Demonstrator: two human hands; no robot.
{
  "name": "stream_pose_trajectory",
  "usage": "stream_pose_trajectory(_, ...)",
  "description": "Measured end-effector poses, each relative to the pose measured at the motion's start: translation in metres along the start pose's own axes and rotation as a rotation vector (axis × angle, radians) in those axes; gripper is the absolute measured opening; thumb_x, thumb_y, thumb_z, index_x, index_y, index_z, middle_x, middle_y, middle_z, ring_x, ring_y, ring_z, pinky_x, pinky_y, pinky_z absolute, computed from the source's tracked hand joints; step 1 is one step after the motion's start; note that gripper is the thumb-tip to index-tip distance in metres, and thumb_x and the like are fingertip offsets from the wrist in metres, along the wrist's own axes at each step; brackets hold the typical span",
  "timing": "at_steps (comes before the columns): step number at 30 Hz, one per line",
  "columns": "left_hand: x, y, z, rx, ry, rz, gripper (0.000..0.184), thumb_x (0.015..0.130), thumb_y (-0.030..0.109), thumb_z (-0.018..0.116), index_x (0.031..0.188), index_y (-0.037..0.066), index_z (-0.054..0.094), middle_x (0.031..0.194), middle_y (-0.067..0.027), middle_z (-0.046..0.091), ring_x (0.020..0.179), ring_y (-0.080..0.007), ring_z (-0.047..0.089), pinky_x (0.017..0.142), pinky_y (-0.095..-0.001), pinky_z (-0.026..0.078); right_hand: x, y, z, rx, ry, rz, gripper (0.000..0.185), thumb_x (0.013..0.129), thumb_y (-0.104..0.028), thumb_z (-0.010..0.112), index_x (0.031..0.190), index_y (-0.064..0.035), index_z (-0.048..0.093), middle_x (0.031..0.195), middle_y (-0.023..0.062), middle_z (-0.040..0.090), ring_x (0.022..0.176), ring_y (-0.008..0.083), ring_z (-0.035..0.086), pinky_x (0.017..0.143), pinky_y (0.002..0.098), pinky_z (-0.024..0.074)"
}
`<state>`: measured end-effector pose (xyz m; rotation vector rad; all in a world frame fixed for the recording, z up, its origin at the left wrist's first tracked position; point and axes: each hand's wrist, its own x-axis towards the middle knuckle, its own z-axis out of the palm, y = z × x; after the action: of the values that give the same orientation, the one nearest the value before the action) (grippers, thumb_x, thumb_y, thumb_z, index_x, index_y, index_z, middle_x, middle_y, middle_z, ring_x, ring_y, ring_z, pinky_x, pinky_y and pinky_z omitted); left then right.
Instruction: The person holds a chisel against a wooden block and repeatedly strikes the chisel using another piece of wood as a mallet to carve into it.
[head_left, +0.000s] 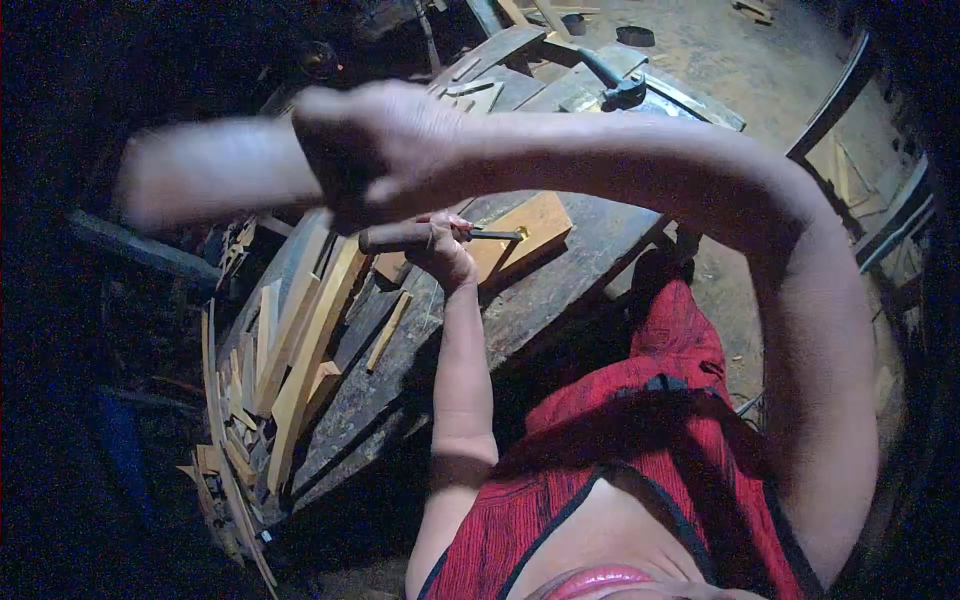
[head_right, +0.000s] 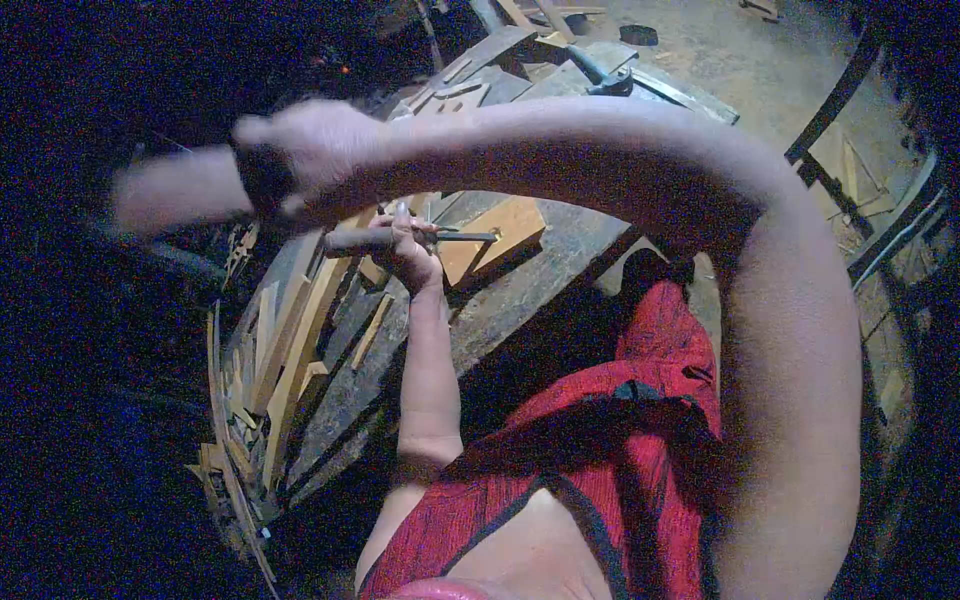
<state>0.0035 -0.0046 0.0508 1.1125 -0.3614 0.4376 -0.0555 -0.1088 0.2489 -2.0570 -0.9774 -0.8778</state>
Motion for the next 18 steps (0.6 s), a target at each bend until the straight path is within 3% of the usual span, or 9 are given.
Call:
stream_pose_trajectory(1, 0.008, -0.016, -0.012, -0.008, 0.003, 0.003, 0.022, 0.079, 0.015, 0.063, 0.077, 0.009, 0.042, 0.057, -0.0042, 0.05, 0.047, -0.0135, 0.051, 0.048, -0.0283, 0.047, 0.001, 0.004, 0.015, -0.208, -0.24, 0.143, 0.055, 0.063, -0.025, 0.07, 0.112, -0.0126, 0.048, 0.08, 0.0127, 0.062, 0.078, 0.0331, 0.062, 0.066, 0.0411, 0.0507)
stream_pose_trajectory(2, 0.021, -0.047, -0.033, 0.103, -0.002, 0.076, 0.022, 0.078, 0.015, 0.063, 0.077, 0.009, 0.042, 0.058, -0.0048, 0.051, 0.047, -0.0137, 0.051, 0.048, -0.028, 0.047, 0.007, 0.001, 0.018, -0.214, -0.245, 0.138, 0.055, 0.063, -0.025, 0.07, 0.112, -0.0126, 0.048, 0.08, 0.0127, 0.062, 0.078, 0.0331, 0.062, 0.066, 0.0411, 0.0507)
stream_pose_trajectory(4, 0.008, -0.022, -0.021, -0.013, -0.011, -0.093, 0.022, 0.077, 0.015, 0.062, 0.08, 0.009, 0.042, 0.06, -0.0065, 0.054, 0.047, -0.0142, 0.053, 0.047, -0.0273, 0.047, 0.02, -0.005, 0.025, -0.297, -0.349, 0.136, 0.049, 0.059, -0.028, 0.071, 0.101, -0.0092, 0.054, 0.078, 0.0135, 0.063, 0.074, 0.0314, 0.063, 0.064, 0.0404, 0.0512)
stream_pose_trajectory(7, 0.003, -0.005, -0.01, -0.024, -0.022, -0.014, 0.022, 0.077, 0.015, 0.062, 0.081, 0.009, 0.042, 0.059, -0.0059, 0.053, 0.047, -0.0146, 0.053, 0.046, -0.0272, 0.046, 0.033, -0.019, 0.025, -0.417, -0.516, 0.147, 0.045, 0.054, -0.033, 0.073, 0.086, -0.0041, 0.061, 0.073, 0.0147, 0.063, 0.069, 0.029, 0.064, 0.06, 0.0394, 0.052)
stream_pose_trajectory(9, 0.001, -0.01, -0.011, -0.044, 0.003, 0.005, 0.023, 0.077, 0.015, 0.063, 0.082, 0.009, 0.042, 0.059, -0.0058, 0.052, 0.047, -0.0149, 0.053, 0.047, -0.0275, 0.046, 0.044, -0.044, 0.015, -0.19, -0.466, 0.289, 0.059, 0.061, -0.032, 0.073, 0.111, -0.0101, 0.05, 0.079, 0.0078, 0.064, 0.074, 0.0281, 0.063, 0.062, 0.0388, 0.0506)
stream_pose_trajectory(11, 0.003, -0.011, -0.013, 0.049, -0.022, 0.06, 0.013, 0.077, 0.012, 0.053, 0.073, -0.001, 0.054, 0.061, -0.0112, 0.058, 0.047, -0.0163, 0.054, 0.048, -0.0289, 0.047, 0.024, -0.025, 0.033, -0.116, -0.121, 0.009, 0.062, 0.062, -0.035, 0.072, 0.113, -0.011, 0.046, 0.077, 0.0104, 0.062, 0.072, 0.0299, 0.062, 0.062, 0.0408, 0.0504)
stream_pose_trajectory(12, 0.006, -0.021, -0.02, 0.11, -0.066, 0.026, 0.019, 0.076, 0.014, 0.055, 0.065, -0.001, 0.054, 0.058, -0.0108, 0.058, 0.048, -0.0158, 0.055, 0.05, -0.0303, 0.048, 0.009, -0.018, 0.037, -0.157, -0.185, 0.002, 0.055, 0.055, -0.028, 0.077, 0.1, -0.0048, 0.055, 0.074, 0.0182, 0.061, 0.074, 0.0336, 0.063, 0.062, 0.0414, 0.0512)
stream_pose_trajectory(14, 0.01, -0.03, -0.032, 0.142, -0.077, 0.056, 0.016, 0.077, 0.015, 0.054, 0.07, 0.002, 0.051, 0.058, -0.009, 0.056, 0.047, -0.0154, 0.054, 0.048, -0.0297, 0.047, -0.014, 0.042, 0.071, -0.472, -0.322, -0.133, 0.055, 0.063, -0.036, 0.071, 0.106, -0.0059, 0.054, 0.078, 0.016, 0.062, 0.074, 0.0298, 0.064, 0.062, 0.0401, 0.052)
stream_pose_trajectory(18, 0.005, -0.014, -0.014, 0.098, -0.049, 0.037, 0.015, 0.079, 0.015, 0.056, 0.08, 0.008, 0.043, 0.057, -0.0052, 0.052, 0.044, -0.0148, 0.052, 0.046, -0.0283, 0.046, 0.017, 0.013, 0.031, -0.377, -0.434, 0.004, 0.047, 0.066, -0.042, 0.066, 0.092, -0.0056, 0.056, 0.079, 0.0139, 0.062, 0.073, 0.0296, 0.064, 0.061, 0.0388, 0.0523)
